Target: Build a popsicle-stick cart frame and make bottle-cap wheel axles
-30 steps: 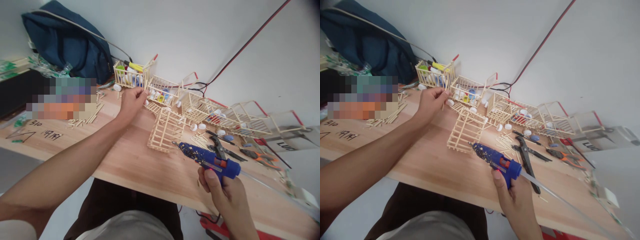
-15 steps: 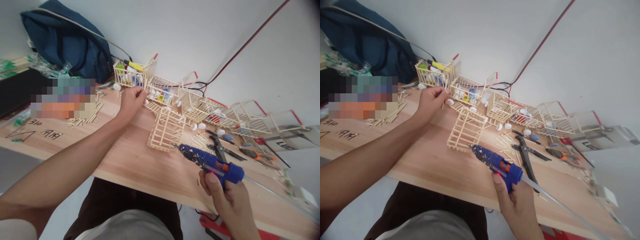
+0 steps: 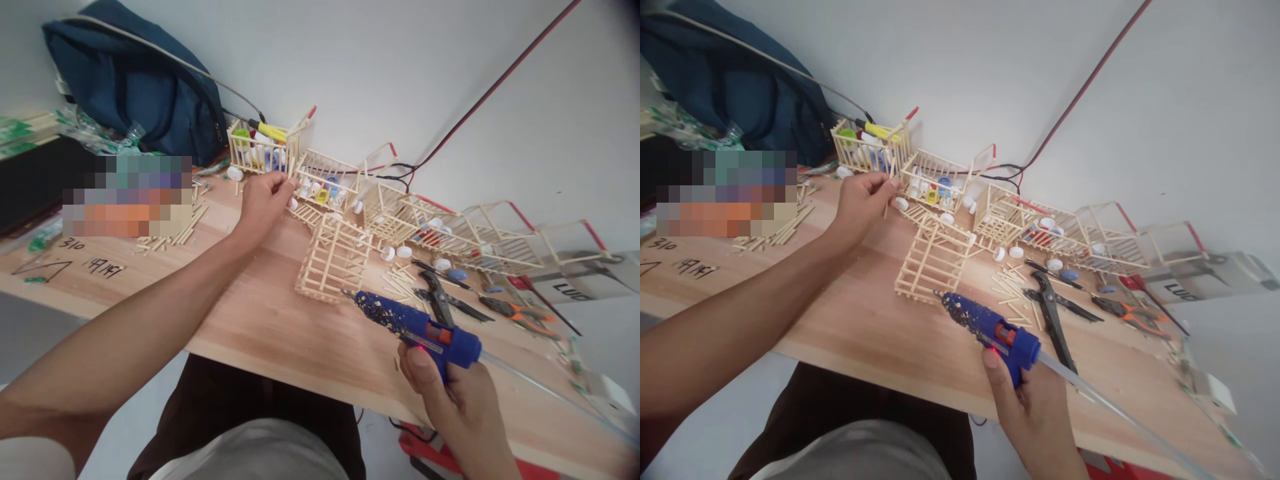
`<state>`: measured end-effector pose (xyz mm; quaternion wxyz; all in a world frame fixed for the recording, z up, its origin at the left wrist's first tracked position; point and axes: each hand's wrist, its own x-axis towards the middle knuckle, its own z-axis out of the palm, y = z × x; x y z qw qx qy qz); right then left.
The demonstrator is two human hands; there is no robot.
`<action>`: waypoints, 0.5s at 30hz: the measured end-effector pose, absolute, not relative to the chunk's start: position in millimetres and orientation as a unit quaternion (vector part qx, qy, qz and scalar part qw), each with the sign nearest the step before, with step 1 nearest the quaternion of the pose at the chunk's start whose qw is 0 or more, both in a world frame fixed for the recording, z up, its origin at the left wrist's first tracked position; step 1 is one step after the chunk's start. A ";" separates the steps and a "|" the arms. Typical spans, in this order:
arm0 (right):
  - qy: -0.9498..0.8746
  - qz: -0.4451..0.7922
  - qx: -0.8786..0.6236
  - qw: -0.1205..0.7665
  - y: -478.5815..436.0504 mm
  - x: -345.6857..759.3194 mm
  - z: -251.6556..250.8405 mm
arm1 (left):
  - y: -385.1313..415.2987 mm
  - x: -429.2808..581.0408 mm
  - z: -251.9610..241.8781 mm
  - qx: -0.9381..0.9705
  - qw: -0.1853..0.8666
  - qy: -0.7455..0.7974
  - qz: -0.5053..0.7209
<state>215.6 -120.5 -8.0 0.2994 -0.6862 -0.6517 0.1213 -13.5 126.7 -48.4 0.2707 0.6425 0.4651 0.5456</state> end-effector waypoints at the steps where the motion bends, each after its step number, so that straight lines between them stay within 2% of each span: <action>1: -0.658 0.123 -0.685 0.289 -120.8 216.7 -8.6 | 126.7 -13.5 -48.2 0.642 0.271 0.466 0.545; 10: -0.680 0.086 -0.688 0.237 -123.6 218.1 -9.6 | 127.3 -13.3 -47.7 0.641 0.272 0.460 0.551; 15: -0.659 0.072 -0.710 0.238 -126.6 214.0 -10.0 | 126.8 -13.4 -47.1 0.638 0.271 0.467 0.548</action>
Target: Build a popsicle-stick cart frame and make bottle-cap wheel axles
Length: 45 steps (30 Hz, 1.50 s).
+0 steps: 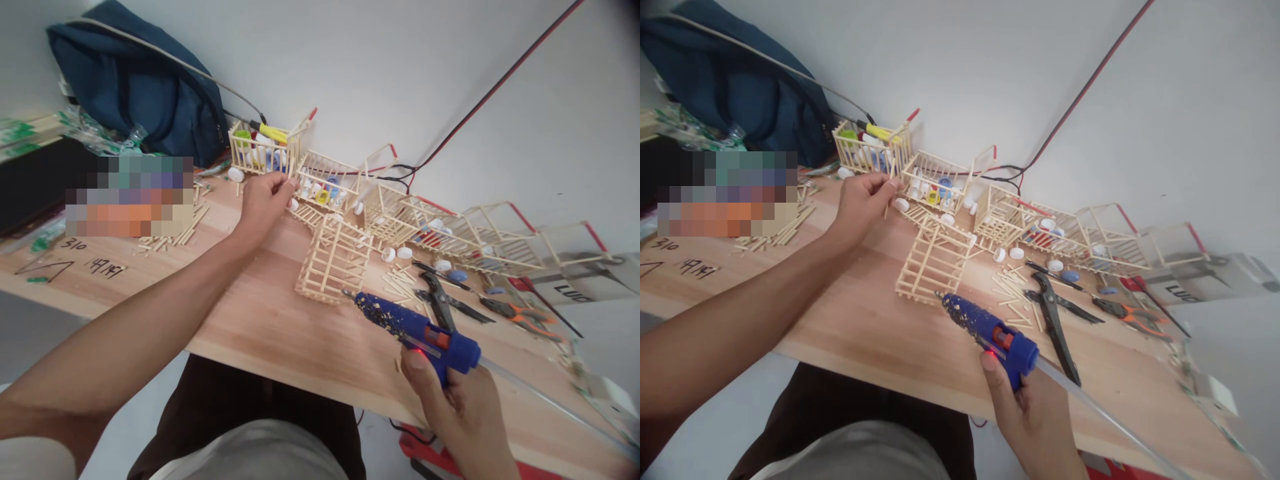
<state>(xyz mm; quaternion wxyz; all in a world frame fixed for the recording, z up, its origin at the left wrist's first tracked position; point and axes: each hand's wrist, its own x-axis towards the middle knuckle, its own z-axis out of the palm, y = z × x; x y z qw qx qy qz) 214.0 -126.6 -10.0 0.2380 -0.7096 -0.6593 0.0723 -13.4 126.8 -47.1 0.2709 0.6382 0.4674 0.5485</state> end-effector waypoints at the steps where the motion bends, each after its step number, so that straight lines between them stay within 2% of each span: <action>1: -0.644 0.070 -0.723 0.240 -127.8 211.9 -9.9 | 126.7 -13.5 -46.9 0.638 0.270 0.469 0.548; 6: -0.606 0.076 -0.754 0.241 -133.0 204.6 -9.2 | 126.9 -14.1 -46.7 0.636 0.271 0.469 0.550; 14: -0.663 0.035 -0.716 0.218 -130.6 212.1 -9.6 | 127.0 -14.5 -46.3 0.639 0.267 0.465 0.551; 28: -0.652 0.016 -0.729 0.208 -131.0 210.7 -11.1 | 128.7 -14.6 -48.3 0.641 0.263 0.469 0.548; 45: -0.687 -0.002 -0.691 0.224 -129.6 213.2 -12.2 | 130.1 -14.5 -49.8 0.637 0.264 0.467 0.554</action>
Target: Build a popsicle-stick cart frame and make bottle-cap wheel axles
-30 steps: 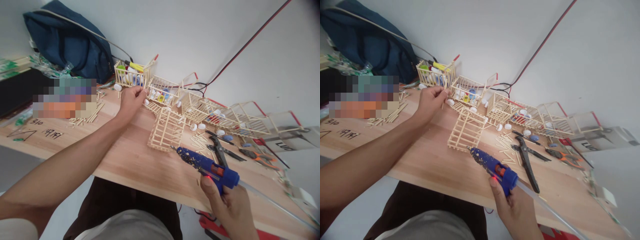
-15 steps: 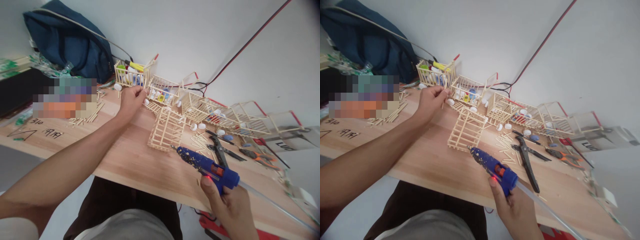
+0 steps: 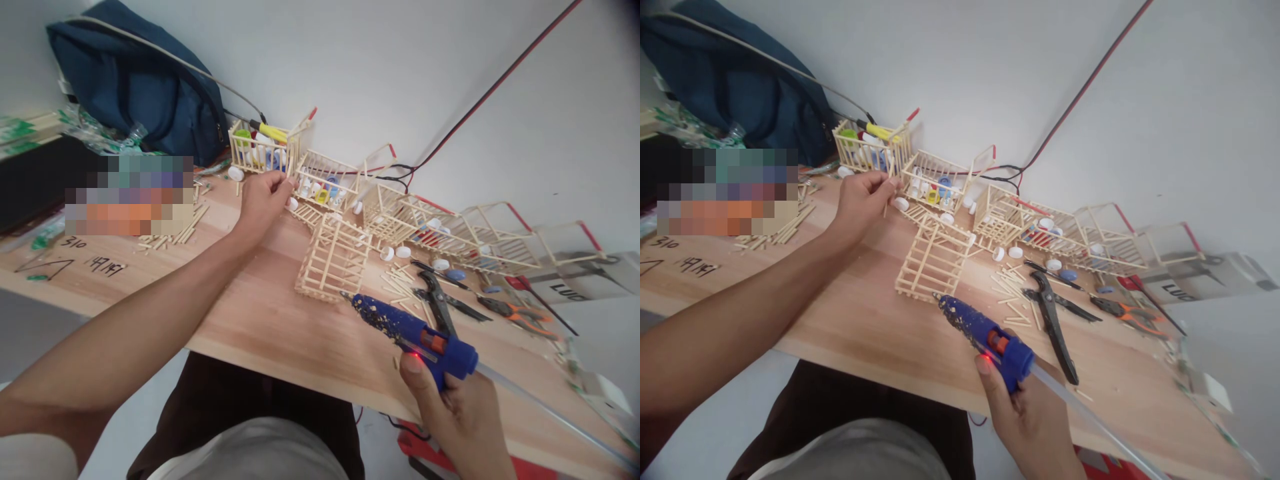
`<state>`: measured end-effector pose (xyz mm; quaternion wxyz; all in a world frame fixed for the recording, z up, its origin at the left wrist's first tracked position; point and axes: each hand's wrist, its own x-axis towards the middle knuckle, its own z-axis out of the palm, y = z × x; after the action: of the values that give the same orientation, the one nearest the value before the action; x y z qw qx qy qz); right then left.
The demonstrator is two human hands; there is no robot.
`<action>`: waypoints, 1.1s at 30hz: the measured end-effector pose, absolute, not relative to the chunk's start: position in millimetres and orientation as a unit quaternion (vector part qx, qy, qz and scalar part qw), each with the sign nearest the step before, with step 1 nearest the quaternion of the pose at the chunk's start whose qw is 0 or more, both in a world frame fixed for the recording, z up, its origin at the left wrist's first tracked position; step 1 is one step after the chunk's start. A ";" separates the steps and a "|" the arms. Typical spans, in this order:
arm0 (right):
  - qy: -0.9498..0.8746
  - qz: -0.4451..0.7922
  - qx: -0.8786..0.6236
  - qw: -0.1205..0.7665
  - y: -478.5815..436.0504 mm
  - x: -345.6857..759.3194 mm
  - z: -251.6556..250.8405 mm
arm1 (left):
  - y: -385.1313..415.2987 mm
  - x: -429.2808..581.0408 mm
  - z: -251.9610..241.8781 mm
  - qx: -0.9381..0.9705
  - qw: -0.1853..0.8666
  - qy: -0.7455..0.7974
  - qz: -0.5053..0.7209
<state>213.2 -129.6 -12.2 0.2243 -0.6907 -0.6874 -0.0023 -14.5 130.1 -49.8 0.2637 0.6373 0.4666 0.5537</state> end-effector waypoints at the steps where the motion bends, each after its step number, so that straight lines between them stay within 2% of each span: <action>1: -0.691 -0.004 -0.687 0.223 -128.3 212.1 -11.1 | 130.1 -14.5 -49.6 0.636 0.266 0.465 0.555; 33: -0.679 0.007 -0.697 0.229 -129.9 210.6 -9.0 | 130.0 -13.9 -49.7 0.640 0.264 0.468 0.550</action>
<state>210.6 -129.9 -9.0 0.2291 -0.6970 -0.6794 0.0071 -13.9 130.0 -49.7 0.2637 0.6396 0.4681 0.5499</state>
